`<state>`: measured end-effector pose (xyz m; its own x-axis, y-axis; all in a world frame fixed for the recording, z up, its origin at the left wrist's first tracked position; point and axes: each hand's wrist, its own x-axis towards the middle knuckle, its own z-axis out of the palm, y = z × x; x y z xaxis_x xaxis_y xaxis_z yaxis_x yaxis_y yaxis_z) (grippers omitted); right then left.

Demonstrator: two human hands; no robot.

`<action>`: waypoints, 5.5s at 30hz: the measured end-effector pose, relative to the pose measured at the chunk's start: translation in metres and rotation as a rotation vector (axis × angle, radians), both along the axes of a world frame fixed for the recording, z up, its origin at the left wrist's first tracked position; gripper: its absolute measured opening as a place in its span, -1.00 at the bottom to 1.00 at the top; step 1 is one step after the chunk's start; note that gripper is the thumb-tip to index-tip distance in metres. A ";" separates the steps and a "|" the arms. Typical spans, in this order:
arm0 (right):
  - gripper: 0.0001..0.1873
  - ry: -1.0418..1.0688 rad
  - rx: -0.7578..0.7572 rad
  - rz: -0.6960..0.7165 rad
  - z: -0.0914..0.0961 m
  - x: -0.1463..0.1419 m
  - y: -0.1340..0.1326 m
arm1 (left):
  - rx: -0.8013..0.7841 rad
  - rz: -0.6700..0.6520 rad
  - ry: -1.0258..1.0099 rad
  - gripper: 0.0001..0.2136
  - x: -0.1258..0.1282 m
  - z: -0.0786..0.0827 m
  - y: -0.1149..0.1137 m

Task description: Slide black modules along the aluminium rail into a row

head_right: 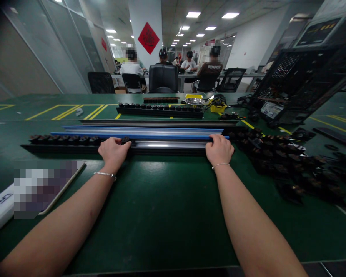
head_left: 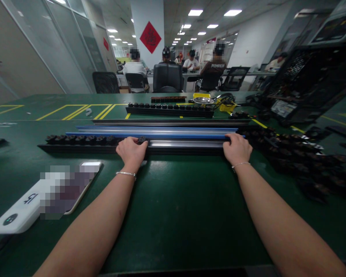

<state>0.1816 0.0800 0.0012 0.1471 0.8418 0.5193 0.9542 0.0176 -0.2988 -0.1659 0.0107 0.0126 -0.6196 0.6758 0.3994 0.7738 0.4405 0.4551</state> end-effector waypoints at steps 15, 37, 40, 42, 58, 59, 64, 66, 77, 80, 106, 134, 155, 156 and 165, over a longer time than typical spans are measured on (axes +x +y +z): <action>-0.57 0.029 0.015 0.010 0.001 -0.002 -0.001 | 0.012 -0.039 0.015 -0.66 -0.002 -0.003 0.001; -0.57 0.045 0.008 0.020 0.002 -0.002 -0.003 | 0.022 -0.058 -0.001 -0.68 -0.001 -0.003 0.001; -0.57 0.037 -0.002 0.020 0.003 -0.002 -0.003 | 0.026 -0.059 -0.009 -0.68 -0.001 -0.002 0.001; -0.57 0.040 0.004 0.021 0.002 -0.002 -0.003 | 0.024 -0.067 -0.004 -0.68 -0.001 -0.002 0.001; -0.57 0.037 0.019 0.016 0.001 -0.001 -0.001 | 0.045 -0.103 0.004 -0.70 0.001 -0.002 0.000; -0.57 0.036 0.020 0.016 0.001 -0.001 -0.001 | 0.047 -0.103 0.006 -0.69 0.001 -0.002 0.000; -0.58 0.031 0.008 0.018 0.002 -0.001 -0.002 | 0.045 -0.103 0.003 -0.70 0.001 -0.002 0.000; -0.58 0.030 0.005 0.017 0.002 -0.001 -0.002 | 0.042 -0.105 -0.007 -0.70 0.001 -0.002 0.000; -0.58 0.025 0.037 0.005 0.000 -0.002 -0.001 | 0.067 -0.146 0.009 -0.71 0.000 -0.004 0.002; -0.58 0.017 0.039 0.005 -0.001 -0.001 -0.001 | 0.081 -0.170 0.009 -0.72 0.001 -0.005 0.003; -0.58 0.016 0.026 0.009 0.000 -0.001 -0.001 | 0.113 -0.238 0.030 -0.73 0.003 -0.008 0.004; -0.57 0.015 -0.007 0.003 0.003 -0.002 -0.002 | 0.122 -0.295 0.049 -0.77 0.006 -0.008 0.004; -0.57 0.017 0.024 0.007 0.000 -0.001 -0.001 | 0.094 -0.331 0.059 -0.76 0.008 -0.006 0.003; -0.57 0.014 0.023 0.004 0.000 -0.001 -0.001 | 0.088 -0.334 0.068 -0.76 0.008 -0.006 0.003; -0.57 0.027 0.015 0.013 0.001 -0.001 -0.001 | 0.046 -0.393 0.126 -0.71 0.009 -0.010 0.002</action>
